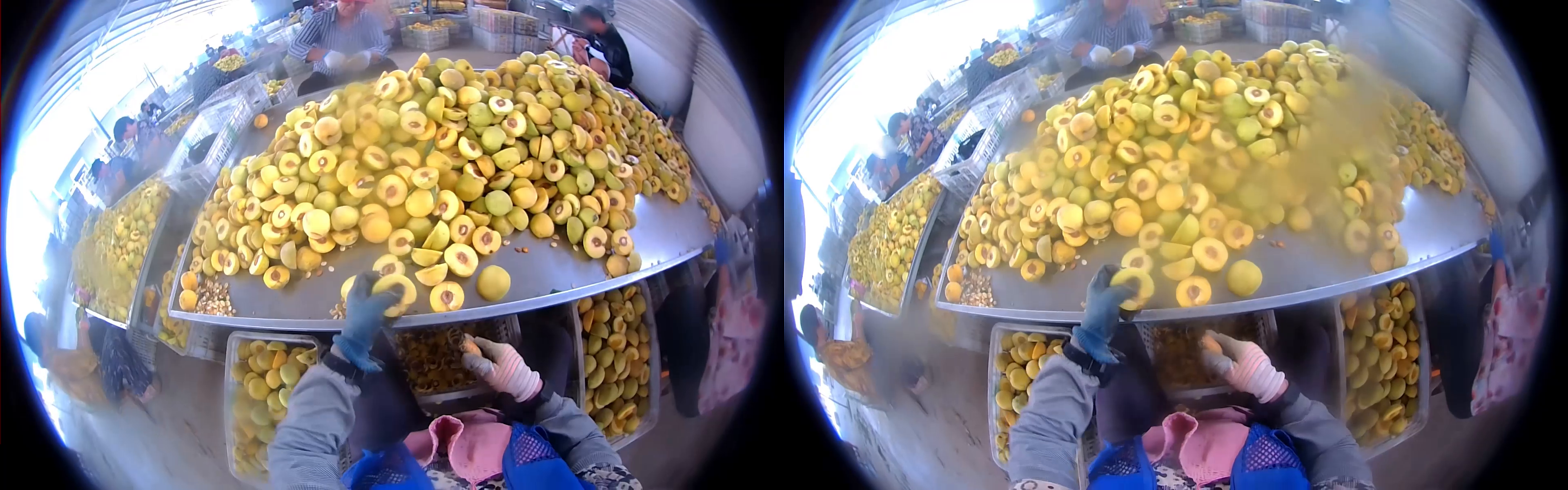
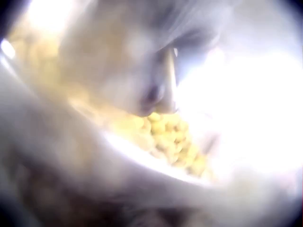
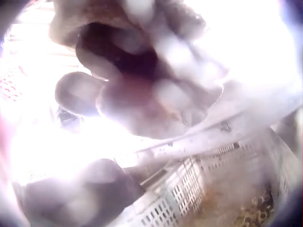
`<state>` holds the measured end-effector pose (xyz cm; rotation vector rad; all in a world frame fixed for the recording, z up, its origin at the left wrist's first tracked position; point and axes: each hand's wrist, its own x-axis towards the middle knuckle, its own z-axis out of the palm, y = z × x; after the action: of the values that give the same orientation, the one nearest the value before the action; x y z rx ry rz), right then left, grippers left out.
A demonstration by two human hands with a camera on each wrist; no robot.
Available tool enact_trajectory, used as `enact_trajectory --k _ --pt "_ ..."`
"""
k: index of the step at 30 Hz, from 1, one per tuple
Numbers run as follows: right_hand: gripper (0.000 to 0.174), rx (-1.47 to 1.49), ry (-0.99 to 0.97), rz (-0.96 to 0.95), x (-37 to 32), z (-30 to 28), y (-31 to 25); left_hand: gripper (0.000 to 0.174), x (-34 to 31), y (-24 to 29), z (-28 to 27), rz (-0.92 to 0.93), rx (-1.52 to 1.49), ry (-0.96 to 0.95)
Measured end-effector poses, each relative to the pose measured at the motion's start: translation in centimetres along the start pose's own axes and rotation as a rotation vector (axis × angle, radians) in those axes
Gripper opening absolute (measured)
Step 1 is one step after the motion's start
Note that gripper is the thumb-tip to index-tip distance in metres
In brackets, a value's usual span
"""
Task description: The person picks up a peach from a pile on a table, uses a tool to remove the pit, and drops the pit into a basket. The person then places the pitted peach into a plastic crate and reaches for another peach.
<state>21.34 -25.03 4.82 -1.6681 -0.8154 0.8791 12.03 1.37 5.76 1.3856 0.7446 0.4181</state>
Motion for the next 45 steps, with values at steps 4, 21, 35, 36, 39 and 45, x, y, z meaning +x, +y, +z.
enact_trajectory --k 4,21,35,36,39,45 --pt "0.055 -0.169 0.063 -0.155 0.3 0.5 -2.1 0.037 -4.6 1.1 2.5 -0.152 -0.792 -0.065" --pt "0.061 -0.390 0.276 -0.248 -1.7 1.5 -2.0 0.041 -10.6 1.2 6.9 0.873 0.374 0.013" --pt "0.053 -0.695 0.119 -0.449 -2.6 -0.2 -5.3 0.053 -9.5 -1.8 6.1 0.546 0.161 -0.103" --pt "0.048 -0.716 0.114 -0.460 -2.6 -0.2 -5.4 0.055 -9.6 -1.4 6.1 0.514 0.124 -0.123" --pt "0.045 -0.755 0.097 -0.483 -2.1 -0.1 -4.6 0.055 -10.4 -0.1 6.4 0.580 0.260 -0.089" --pt "0.052 -0.910 -0.107 -0.333 -1.5 -0.9 -5.0 0.038 -11.2 1.7 6.6 0.668 0.561 -0.085"
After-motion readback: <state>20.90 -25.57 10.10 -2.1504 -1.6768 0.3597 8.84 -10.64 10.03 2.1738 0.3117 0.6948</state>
